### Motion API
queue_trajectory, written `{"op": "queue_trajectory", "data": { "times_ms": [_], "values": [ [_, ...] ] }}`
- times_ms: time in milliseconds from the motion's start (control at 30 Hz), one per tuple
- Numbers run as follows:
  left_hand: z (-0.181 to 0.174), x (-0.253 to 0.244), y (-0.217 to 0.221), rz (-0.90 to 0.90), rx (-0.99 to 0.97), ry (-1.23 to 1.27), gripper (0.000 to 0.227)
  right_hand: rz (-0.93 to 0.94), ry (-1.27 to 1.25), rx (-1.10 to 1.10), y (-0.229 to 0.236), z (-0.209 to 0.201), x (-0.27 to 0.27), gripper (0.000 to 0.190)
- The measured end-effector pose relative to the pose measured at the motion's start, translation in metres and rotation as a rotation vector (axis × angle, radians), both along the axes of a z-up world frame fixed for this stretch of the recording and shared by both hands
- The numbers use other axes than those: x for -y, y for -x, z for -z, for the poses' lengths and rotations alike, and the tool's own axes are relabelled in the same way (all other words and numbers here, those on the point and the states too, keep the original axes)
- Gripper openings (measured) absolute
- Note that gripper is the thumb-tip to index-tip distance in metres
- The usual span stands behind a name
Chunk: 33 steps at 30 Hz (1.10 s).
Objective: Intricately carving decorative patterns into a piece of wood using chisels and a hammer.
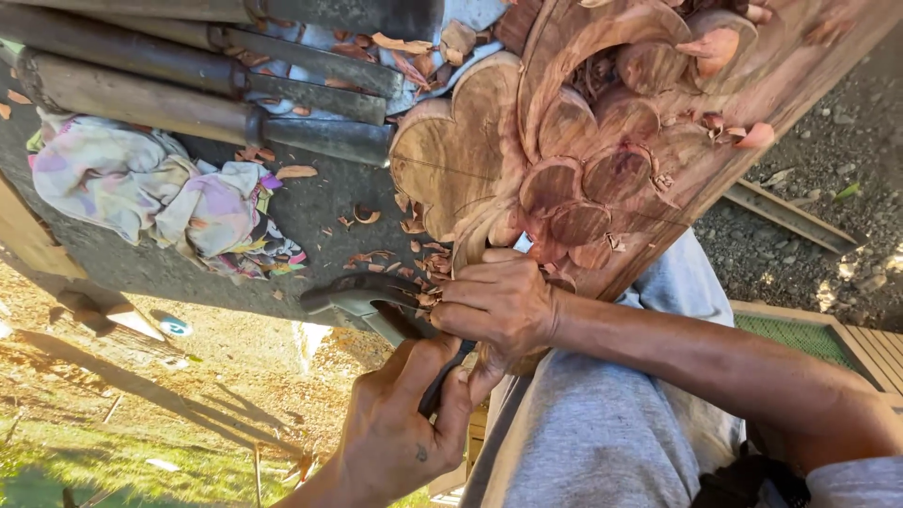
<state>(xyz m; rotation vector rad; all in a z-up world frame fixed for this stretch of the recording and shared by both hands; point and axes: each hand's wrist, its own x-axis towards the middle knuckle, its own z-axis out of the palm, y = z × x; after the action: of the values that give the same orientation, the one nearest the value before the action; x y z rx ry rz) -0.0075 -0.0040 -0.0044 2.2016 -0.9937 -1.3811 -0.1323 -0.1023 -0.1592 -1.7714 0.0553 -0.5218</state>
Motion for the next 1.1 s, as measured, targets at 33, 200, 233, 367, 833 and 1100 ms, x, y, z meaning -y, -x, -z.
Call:
{"op": "queue_trajectory", "data": {
  "times_ms": [33,200,233,367,833,1100],
  "values": [
    [0.001,-0.001,0.001,0.010,-0.002,0.011,0.025,0.002,0.010,-0.016,0.001,0.000,0.000,0.071],
    [0.006,0.000,0.000,0.001,-0.012,0.011,0.026,0.020,0.030,-0.010,0.004,0.004,-0.004,0.067],
    [0.007,-0.001,0.000,0.006,-0.010,0.022,0.027,0.018,0.038,-0.014,0.005,0.004,-0.005,0.067],
    [0.011,0.000,-0.002,0.051,0.008,0.078,0.028,0.025,0.044,-0.038,0.002,0.001,0.000,0.068],
    [0.031,0.005,-0.022,0.158,-0.036,0.120,0.023,0.124,0.067,-0.122,0.001,0.003,-0.003,0.060],
    [0.050,0.032,-0.077,0.457,-0.074,0.231,0.022,0.282,0.087,-0.228,-0.005,0.006,-0.016,0.065]
  ]
}}
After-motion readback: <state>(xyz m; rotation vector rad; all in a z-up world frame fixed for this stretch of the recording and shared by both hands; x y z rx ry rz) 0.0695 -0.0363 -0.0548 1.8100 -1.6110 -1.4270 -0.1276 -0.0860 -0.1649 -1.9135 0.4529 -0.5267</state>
